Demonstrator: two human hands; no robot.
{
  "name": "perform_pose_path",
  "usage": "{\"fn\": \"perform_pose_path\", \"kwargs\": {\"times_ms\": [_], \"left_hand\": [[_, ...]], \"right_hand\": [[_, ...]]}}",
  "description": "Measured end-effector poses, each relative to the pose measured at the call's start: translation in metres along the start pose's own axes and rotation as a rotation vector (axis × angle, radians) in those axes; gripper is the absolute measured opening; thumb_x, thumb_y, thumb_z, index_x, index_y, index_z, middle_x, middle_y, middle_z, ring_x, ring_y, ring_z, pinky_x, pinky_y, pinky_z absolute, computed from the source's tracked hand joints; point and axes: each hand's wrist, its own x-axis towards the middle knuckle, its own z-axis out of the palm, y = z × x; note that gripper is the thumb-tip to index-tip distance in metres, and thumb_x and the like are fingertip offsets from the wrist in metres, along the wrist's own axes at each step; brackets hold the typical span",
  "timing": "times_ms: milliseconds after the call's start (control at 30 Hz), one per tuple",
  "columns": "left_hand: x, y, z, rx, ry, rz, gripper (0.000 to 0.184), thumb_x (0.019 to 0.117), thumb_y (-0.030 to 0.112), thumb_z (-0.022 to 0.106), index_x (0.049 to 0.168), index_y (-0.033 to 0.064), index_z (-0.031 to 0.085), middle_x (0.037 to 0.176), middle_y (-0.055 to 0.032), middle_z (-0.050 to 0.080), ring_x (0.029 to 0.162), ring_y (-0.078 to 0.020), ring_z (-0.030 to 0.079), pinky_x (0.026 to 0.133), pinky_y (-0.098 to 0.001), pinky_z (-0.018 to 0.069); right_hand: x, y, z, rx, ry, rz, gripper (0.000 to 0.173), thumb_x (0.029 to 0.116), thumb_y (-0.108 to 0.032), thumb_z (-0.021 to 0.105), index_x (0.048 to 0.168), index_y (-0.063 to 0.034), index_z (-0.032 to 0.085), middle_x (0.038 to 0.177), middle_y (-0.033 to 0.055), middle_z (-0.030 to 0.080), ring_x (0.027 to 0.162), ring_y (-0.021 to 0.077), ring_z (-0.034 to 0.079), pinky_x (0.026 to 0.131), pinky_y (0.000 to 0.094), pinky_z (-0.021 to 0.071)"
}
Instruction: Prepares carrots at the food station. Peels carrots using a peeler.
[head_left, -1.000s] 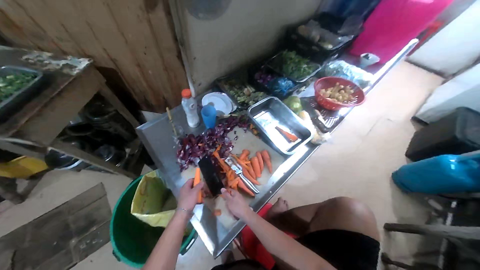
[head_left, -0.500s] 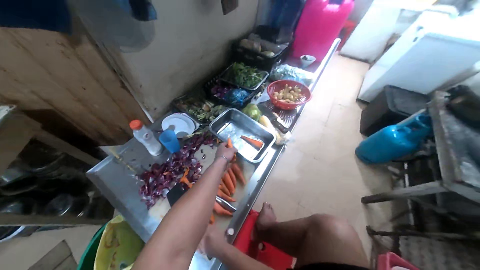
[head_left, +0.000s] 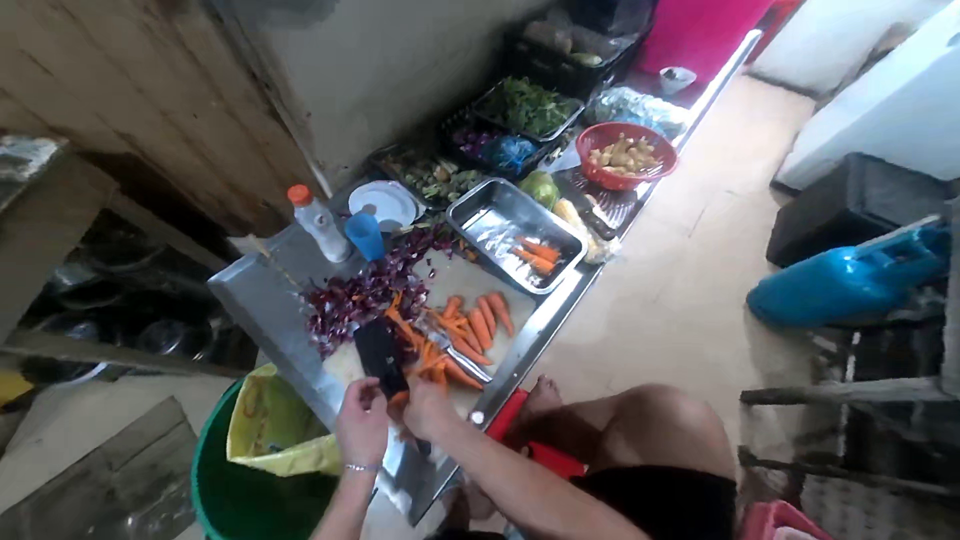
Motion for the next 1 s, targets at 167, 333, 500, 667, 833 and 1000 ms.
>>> {"fn": "perform_pose_path", "kwargs": {"times_ms": [167,333,500,667,833,1000], "left_hand": [[-0.048,-0.035,0.018,0.283,-0.121,-0.138,0.064,0.0865,0.034,0.078,0.139,0.0070,0.054,0.125,-0.0147,0.066,0.105,-0.0277,0.069,0.092,-0.0498,0.0582],[-0.033,-0.019,0.022,0.553,-0.082,-0.176,0.070,0.0880,0.041,0.077,0.146,0.0132,0.050,0.143,-0.0222,0.054,0.113,-0.0396,0.066,0.089,-0.0567,0.0578],[-0.016,-0.034,0.007,0.497,-0.156,-0.244,0.065,0.0924,0.030,0.070,0.150,0.0157,0.043,0.136,-0.0206,0.060,0.107,-0.0398,0.069,0.089,-0.0591,0.0564],[-0.008,-0.044,0.000,0.069,-0.066,-0.320,0.064,0.0868,0.022,0.078,0.142,0.0106,0.048,0.112,-0.0175,0.072,0.096,-0.0358,0.071,0.082,-0.0604,0.0567],[-0.019,-0.030,0.002,-0.232,0.039,-0.300,0.039,0.0966,0.020,0.065,0.132,0.0078,0.053,0.101,-0.0163,0.066,0.064,-0.0277,0.065,0.059,-0.0478,0.0581],[-0.057,0.008,0.026,-0.210,0.000,-0.040,0.040,0.0931,0.012,0.066,0.131,0.0065,0.053,0.107,-0.0144,0.067,0.079,-0.0260,0.069,0.069,-0.0494,0.0602]], "right_hand": [[0.006,-0.019,-0.002,-0.034,-0.071,-0.103,0.039,0.1018,-0.023,0.060,0.138,-0.0071,0.057,0.123,0.0206,0.067,0.114,0.0359,0.067,0.096,0.0574,0.0546],[-0.015,-0.023,-0.034,-0.222,0.098,-0.102,0.039,0.1026,-0.020,0.058,0.141,-0.0147,0.060,0.147,0.0148,0.054,0.122,0.0351,0.063,0.097,0.0571,0.0551],[-0.011,0.032,-0.065,-0.320,0.302,0.073,0.029,0.0981,-0.018,0.063,0.125,-0.0079,0.065,0.132,0.0209,0.062,0.115,0.0401,0.065,0.092,0.0603,0.0557],[-0.022,0.050,-0.059,-0.271,0.265,0.066,0.017,0.1001,-0.018,0.059,0.109,-0.0072,0.069,0.102,0.0174,0.072,0.097,0.0367,0.071,0.083,0.0607,0.0571],[-0.030,0.046,-0.038,0.142,0.143,0.020,0.032,0.1077,-0.030,0.053,0.120,-0.0042,0.068,0.102,0.0141,0.072,0.085,0.0273,0.072,0.079,0.0494,0.0607],[-0.042,0.002,-0.040,0.438,-0.017,-0.100,0.051,0.1049,-0.047,0.055,0.141,-0.0105,0.054,0.120,0.0135,0.069,0.104,0.0259,0.070,0.090,0.0495,0.0581]]}}
